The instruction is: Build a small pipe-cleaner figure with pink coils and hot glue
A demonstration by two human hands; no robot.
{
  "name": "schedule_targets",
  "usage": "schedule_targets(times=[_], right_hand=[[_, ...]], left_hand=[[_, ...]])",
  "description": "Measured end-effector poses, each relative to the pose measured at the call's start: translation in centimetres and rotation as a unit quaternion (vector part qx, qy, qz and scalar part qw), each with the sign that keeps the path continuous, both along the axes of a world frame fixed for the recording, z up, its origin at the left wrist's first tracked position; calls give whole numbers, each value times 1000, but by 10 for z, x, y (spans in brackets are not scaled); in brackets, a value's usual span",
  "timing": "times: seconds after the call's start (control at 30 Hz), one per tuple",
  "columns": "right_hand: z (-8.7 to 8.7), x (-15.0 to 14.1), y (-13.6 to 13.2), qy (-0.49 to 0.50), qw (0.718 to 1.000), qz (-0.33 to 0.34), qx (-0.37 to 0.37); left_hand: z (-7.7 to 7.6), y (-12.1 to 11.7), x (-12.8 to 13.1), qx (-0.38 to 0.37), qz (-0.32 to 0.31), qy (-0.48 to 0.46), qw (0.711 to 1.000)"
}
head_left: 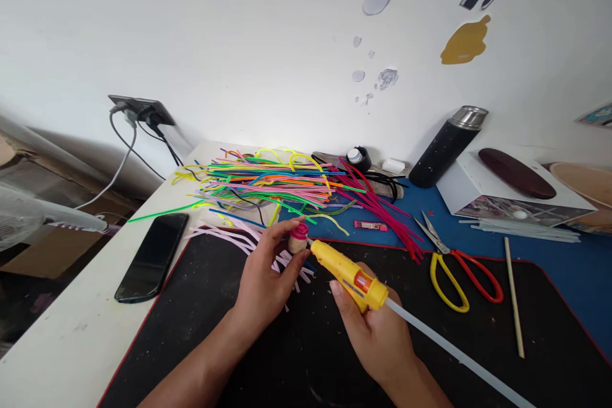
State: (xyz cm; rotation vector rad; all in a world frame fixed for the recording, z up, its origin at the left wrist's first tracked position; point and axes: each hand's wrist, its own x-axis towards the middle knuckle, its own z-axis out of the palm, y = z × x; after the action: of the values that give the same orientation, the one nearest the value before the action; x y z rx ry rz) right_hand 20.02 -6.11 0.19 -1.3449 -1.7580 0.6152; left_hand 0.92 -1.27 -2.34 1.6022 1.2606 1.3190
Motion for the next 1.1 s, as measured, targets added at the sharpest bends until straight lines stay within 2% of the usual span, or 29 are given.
schedule_targets(times=[0.1,0.4,0.83,1.1], right_hand=[[-2,0,0,6,1000,-1,-10],[-2,0,0,6,1000,-4,-1],[-1,2,-1,13,1000,5,-17],[0,2,1,5,1000,-3,-3]], left_hand=[[-2,-1,0,-4,0,-24,1000],[0,-1,-1,6,-19,-18,1000],[0,-1,1,-35,-11,-63,997],[1,-1,3,-55,-17,-97,994]])
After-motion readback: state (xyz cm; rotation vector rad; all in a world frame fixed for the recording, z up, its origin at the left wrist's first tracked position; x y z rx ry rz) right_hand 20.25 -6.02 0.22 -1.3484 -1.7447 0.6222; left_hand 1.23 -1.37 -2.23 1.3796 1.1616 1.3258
